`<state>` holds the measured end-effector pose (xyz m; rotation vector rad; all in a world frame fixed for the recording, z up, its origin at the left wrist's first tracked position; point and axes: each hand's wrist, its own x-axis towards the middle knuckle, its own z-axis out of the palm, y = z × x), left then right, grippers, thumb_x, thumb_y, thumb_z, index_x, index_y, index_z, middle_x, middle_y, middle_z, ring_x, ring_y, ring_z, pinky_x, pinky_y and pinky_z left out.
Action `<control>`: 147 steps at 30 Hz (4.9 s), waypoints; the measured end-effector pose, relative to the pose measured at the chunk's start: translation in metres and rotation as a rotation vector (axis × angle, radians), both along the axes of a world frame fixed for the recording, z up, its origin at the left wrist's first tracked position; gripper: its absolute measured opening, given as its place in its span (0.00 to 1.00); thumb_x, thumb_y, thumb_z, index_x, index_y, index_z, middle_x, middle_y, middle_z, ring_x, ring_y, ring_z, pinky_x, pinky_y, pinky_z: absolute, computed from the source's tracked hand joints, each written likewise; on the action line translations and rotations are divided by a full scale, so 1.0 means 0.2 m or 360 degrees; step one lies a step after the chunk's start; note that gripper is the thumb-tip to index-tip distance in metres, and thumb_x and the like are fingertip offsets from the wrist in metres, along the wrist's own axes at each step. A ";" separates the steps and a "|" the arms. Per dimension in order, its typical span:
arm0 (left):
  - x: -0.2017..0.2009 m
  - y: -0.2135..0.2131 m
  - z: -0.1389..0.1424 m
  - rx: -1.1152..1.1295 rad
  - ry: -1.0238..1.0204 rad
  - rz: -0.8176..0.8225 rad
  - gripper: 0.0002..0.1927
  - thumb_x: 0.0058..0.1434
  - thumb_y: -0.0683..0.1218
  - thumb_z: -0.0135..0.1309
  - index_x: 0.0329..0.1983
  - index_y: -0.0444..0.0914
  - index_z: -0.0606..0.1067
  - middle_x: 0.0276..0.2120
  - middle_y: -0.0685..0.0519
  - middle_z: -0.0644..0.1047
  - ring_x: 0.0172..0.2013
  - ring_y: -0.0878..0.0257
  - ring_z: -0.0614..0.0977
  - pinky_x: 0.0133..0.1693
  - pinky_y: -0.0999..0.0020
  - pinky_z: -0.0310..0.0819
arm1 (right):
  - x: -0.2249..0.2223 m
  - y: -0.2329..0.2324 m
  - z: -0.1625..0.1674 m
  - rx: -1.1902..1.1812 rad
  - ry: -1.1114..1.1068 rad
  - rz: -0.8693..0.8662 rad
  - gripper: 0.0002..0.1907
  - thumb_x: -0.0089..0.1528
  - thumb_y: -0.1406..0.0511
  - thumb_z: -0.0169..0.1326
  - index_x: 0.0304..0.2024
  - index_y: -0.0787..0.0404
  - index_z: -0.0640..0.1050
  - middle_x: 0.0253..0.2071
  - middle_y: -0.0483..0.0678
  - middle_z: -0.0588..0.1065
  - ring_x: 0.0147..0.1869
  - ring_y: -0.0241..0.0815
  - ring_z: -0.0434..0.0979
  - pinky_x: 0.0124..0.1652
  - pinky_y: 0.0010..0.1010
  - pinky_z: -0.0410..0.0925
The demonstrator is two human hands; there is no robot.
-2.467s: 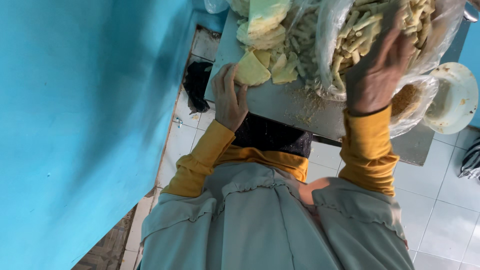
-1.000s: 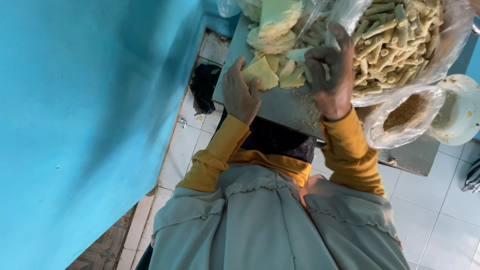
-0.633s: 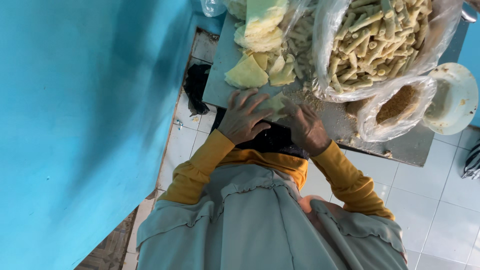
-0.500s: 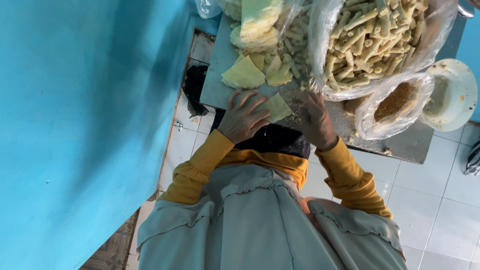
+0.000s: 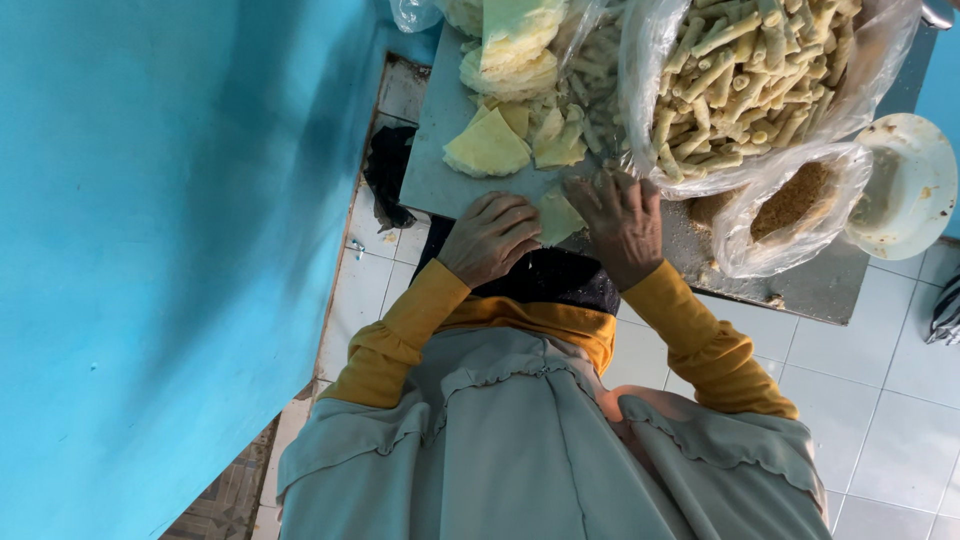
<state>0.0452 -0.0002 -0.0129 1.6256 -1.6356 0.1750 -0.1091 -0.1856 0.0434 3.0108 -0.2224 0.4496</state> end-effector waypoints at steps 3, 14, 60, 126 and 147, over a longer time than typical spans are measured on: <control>0.00 0.00 0.01 -0.0006 0.0024 -0.0007 0.12 0.64 0.49 0.63 0.45 0.40 0.76 0.50 0.53 0.77 0.56 0.55 0.76 0.61 0.54 0.68 | -0.01 0.01 0.01 0.0096 0.0028 -0.0002 0.32 0.57 0.68 0.58 0.65 0.45 0.75 0.57 0.48 0.71 0.62 0.51 0.66 0.59 0.47 0.60; 0.01 0.01 0.04 -0.0046 0.0113 -0.0017 0.12 0.62 0.47 0.65 0.44 0.40 0.77 0.49 0.53 0.78 0.54 0.54 0.78 0.58 0.56 0.71 | 0.01 -0.01 -0.03 0.0846 -0.0042 0.0027 0.23 0.50 0.74 0.57 0.44 0.44 0.83 0.43 0.43 0.69 0.56 0.48 0.67 0.58 0.40 0.58; 0.02 0.05 0.08 -0.0068 0.0227 -0.0010 0.11 0.61 0.41 0.64 0.44 0.35 0.76 0.48 0.50 0.77 0.52 0.50 0.77 0.53 0.57 0.75 | -0.70 -0.66 0.22 0.1384 -0.0556 -0.0657 0.23 0.74 0.79 0.56 0.62 0.66 0.57 0.43 0.60 0.78 0.44 0.43 0.79 0.46 0.29 0.74; -0.16 0.02 -0.04 -0.0028 -0.0022 0.0231 0.14 0.65 0.41 0.61 0.53 0.36 0.77 0.52 0.51 0.78 0.51 0.55 0.77 0.54 0.58 0.71 | -0.09 0.21 -0.04 0.1492 -0.0338 -0.0139 0.21 0.67 0.76 0.54 0.62 0.65 0.67 0.52 0.53 0.80 0.56 0.44 0.84 0.52 0.30 0.77; -0.11 -0.11 0.04 0.0225 -0.0003 0.0254 0.10 0.57 0.39 0.59 0.42 0.36 0.76 0.39 0.48 0.74 0.45 0.51 0.75 0.48 0.58 0.73 | -0.01 0.17 0.01 0.0778 -0.0262 0.0157 0.35 0.62 0.74 0.57 0.71 0.63 0.62 0.46 0.56 0.80 0.47 0.55 0.81 0.44 0.40 0.75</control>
